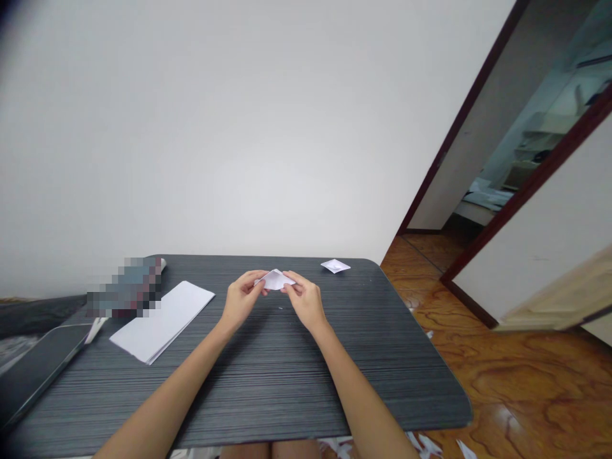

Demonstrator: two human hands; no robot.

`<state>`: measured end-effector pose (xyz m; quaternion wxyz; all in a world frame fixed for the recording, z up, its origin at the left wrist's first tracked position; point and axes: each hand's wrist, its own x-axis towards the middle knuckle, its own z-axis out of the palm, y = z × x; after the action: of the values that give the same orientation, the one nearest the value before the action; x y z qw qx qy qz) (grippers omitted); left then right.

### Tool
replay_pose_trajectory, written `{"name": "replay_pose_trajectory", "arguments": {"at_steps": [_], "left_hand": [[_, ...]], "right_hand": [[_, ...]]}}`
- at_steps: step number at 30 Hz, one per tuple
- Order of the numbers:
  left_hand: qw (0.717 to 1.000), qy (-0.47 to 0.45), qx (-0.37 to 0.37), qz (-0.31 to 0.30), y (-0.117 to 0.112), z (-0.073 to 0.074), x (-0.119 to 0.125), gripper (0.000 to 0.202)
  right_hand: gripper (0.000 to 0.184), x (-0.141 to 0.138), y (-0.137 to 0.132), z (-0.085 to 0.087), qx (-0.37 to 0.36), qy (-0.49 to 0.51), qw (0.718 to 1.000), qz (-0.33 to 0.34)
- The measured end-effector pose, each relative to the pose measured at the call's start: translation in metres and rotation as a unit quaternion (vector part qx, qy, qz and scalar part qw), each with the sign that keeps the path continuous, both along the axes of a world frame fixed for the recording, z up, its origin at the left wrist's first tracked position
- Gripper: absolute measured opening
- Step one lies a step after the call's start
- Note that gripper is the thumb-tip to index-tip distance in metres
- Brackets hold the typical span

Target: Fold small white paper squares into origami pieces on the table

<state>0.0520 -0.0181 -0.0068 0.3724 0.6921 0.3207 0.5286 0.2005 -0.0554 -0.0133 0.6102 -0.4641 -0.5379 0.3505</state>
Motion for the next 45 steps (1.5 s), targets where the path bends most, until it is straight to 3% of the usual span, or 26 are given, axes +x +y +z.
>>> {"name": "replay_pose_trajectory", "arguments": {"at_steps": [10, 17, 22, 25, 30, 45], "left_hand": [[0.989, -0.098, -0.101, -0.041, 0.000, 0.004, 0.002, 0.022], [0.977, -0.134, -0.157, -0.049, 0.002, 0.002, 0.001, 0.028], [0.977, -0.133, -0.162, -0.044, 0.003, 0.001, 0.003, 0.039], [0.975, -0.153, -0.153, -0.042, 0.003, 0.001, 0.004, 0.034], [0.981, -0.163, -0.102, -0.014, -0.003, 0.002, 0.007, 0.021], [0.975, -0.217, -0.013, 0.054, -0.009, 0.007, 0.009, 0.015]], "right_hand": [[0.017, 0.007, 0.004, 0.005, 0.027, 0.054, 0.997, -0.056], [0.019, 0.007, -0.001, 0.011, 0.063, 0.016, 0.996, -0.055], [0.032, 0.004, -0.003, 0.015, 0.065, 0.078, 0.993, -0.053], [0.036, 0.004, -0.003, 0.015, 0.066, 0.110, 0.990, -0.062], [0.017, 0.004, -0.001, 0.014, 0.072, 0.108, 0.987, -0.094], [0.021, -0.002, -0.001, 0.012, 0.079, 0.158, 0.980, -0.096]]}}
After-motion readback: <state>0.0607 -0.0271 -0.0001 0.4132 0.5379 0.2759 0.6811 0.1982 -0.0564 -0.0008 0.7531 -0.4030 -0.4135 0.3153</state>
